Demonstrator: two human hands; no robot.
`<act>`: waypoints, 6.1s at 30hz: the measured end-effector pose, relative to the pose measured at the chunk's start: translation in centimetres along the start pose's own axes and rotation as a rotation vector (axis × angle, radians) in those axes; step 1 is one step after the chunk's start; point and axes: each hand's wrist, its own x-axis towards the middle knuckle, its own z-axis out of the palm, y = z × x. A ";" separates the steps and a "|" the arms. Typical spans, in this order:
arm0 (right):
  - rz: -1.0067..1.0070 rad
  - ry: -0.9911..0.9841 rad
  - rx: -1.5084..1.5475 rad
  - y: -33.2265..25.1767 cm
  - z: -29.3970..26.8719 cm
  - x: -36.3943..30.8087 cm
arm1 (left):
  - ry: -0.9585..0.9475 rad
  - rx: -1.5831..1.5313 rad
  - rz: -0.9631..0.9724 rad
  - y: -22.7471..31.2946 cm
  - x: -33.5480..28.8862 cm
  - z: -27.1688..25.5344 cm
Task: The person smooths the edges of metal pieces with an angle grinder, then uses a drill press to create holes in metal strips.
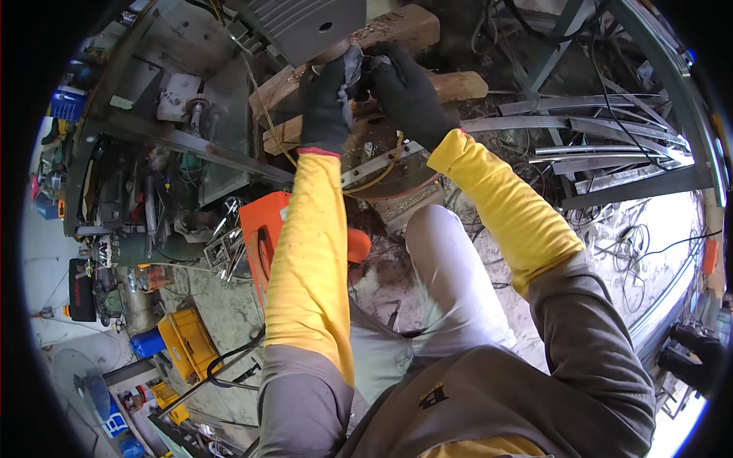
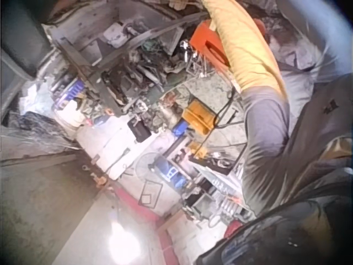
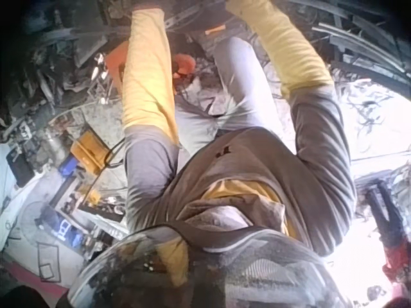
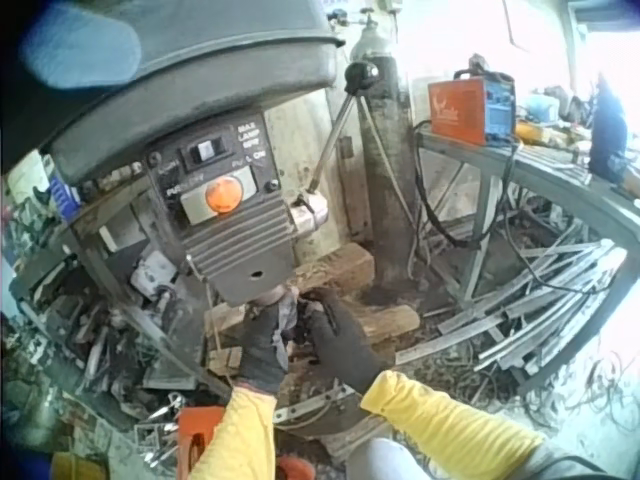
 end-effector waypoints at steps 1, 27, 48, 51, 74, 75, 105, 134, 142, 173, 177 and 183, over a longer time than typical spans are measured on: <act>-0.014 0.027 -0.057 0.4 -0.7 0.0 | -0.001 -0.018 -0.002 -0.9 0.0 0.8; -0.068 0.236 -0.068 0.2 0.2 1.3 | 0.352 0.279 0.274 -1.1 0.1 6.0; 0.078 0.111 0.317 -0.5 -1.6 -2.7 | 0.217 0.228 -0.029 5.4 -3.0 5.8; 0.167 0.089 0.439 0.4 -1.2 -2.0 | 0.064 0.188 -0.151 7.1 -2.9 5.9; 0.052 0.055 0.011 0.3 -1.7 0.1 | 0.072 0.275 0.147 1.6 -1.3 4.4; 0.010 0.063 0.056 0.9 -2.4 0.4 | -0.009 0.442 0.175 1.5 -1.1 4.4; -0.243 0.008 -0.589 1.4 -1.5 2.2 | 0.174 0.799 0.763 0.2 0.6 3.9; 0.181 0.087 0.419 -0.7 -0.6 -2.5 | 0.114 0.464 -0.120 7.2 -3.2 2.8; 0.148 0.002 0.378 0.5 -1.4 -1.7 | -0.262 0.403 0.001 0.8 -0.8 -4.0; -0.106 0.095 -0.074 1.6 -0.5 -0.2 | 0.078 0.973 0.729 -0.2 0.7 3.2; -0.091 0.124 -0.011 1.7 -0.1 -0.4 | 0.162 0.650 0.540 -0.9 0.7 3.5; -0.180 0.065 -0.063 2.4 -1.1 0.7 | 0.303 0.601 0.529 -1.3 0.9 4.7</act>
